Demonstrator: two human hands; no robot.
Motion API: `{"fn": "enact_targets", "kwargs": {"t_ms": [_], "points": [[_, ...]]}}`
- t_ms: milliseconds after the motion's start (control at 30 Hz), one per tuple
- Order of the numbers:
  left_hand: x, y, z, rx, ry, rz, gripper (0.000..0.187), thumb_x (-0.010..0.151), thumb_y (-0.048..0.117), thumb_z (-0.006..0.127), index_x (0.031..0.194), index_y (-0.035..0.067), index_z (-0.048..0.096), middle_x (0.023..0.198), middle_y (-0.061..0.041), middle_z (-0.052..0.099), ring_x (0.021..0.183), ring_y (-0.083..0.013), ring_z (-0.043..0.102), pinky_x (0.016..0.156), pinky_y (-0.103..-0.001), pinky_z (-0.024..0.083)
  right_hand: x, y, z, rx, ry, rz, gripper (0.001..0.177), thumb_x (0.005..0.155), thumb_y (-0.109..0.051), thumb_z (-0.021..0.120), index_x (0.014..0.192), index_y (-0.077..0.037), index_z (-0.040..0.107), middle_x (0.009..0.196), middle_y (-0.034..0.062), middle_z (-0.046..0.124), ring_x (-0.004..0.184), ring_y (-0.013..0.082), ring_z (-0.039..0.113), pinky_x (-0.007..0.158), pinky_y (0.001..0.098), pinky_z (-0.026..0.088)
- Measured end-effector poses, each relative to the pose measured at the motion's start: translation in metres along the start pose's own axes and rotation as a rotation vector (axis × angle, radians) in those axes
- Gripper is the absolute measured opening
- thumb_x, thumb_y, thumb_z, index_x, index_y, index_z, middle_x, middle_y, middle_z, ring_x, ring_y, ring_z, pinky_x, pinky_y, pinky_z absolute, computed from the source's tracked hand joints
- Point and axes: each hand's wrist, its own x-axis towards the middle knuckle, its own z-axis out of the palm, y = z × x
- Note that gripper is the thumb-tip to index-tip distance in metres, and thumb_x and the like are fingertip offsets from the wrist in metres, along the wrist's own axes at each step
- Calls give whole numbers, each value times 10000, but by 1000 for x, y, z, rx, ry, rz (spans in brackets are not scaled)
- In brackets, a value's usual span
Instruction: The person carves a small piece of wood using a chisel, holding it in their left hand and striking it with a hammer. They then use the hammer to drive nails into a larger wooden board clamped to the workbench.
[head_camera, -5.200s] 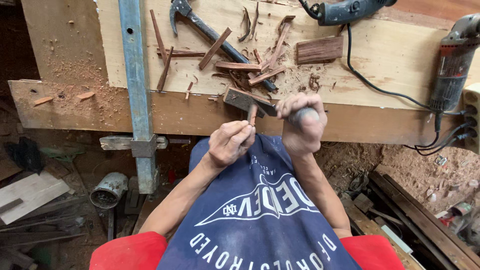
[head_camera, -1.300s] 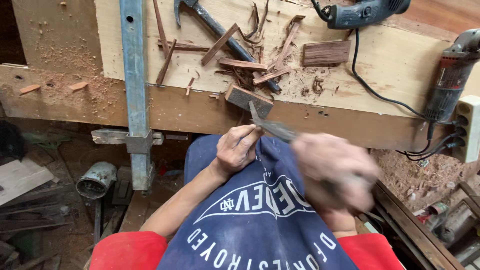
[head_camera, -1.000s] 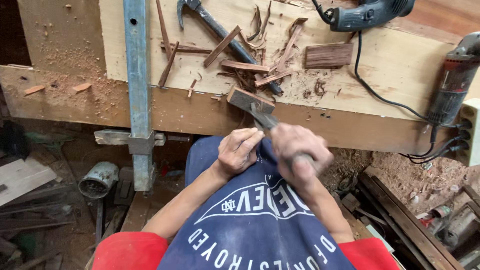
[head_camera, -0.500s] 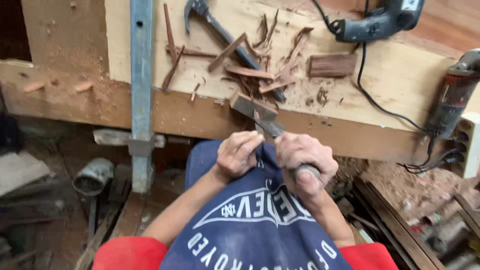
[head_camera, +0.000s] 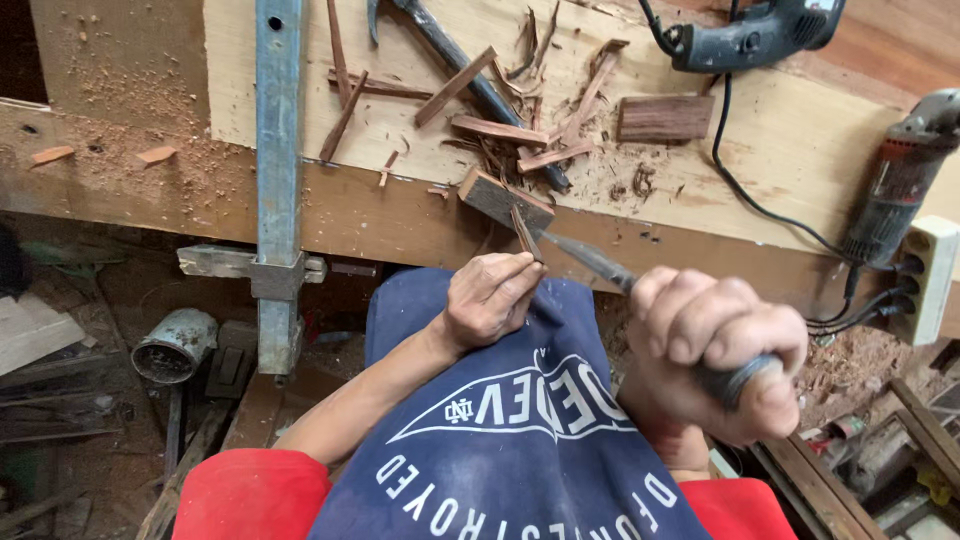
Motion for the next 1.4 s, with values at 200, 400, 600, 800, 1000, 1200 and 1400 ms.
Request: {"fn": "enact_targets", "kwargs": {"t_ms": [200,400,600,800,1000,1200,1400], "points": [[0,2,0,-8,4,13,259,851,-41,816,1085,-28,706,1098,-131,690,916,-276,713,808,-374,614,-5,2,18,-125,-118,45,319,1031,-408,552,953,-99,574,736,58,539,618,167,521,658,369,479],[1,1,4,-20,2,-14,237,844,-59,814,1051,-24,706,1048,-135,691,912,-292,714,795,-375,609,-8,-1,8,0,-142,37,357,1017,-427,625,955,-76,605,725,67,568,642,180,564,700,414,492],[0,0,6,3,17,-19,262,848,-51,840,1063,2,702,1047,-125,689,919,-288,716,804,-377,613,6,13,-7,103,-108,13,360,1041,-399,626,937,-56,584,736,90,555,645,203,538,705,417,476],[2,-4,5,18,-6,9,266,828,-43,815,1069,-19,704,1070,-157,681,933,-325,705,823,-406,617,-21,33,-3,-64,-163,92,369,1048,-378,620,918,-37,563,741,112,547,634,222,517,708,418,464],[-4,7,4,-20,-9,-46,262,846,-52,837,1070,-6,709,1085,-133,699,933,-291,719,811,-374,615,0,50,-20,122,-37,117,325,1019,-360,600,928,-56,531,750,82,555,590,182,525,608,357,439],[1,3,4,-23,-1,-53,255,830,-78,803,1047,-5,692,1062,-124,680,936,-296,718,822,-389,622,-20,43,-1,-29,-170,31,310,1021,-331,602,877,-61,553,694,66,578,600,173,530,584,341,440],[8,4,6,-16,0,-23,260,831,-65,829,1054,-13,708,1068,-124,696,919,-284,714,805,-366,615,-2,67,-7,-3,-166,96,358,1020,-345,627,902,-15,551,782,107,576,669,192,520,616,350,443]]}}
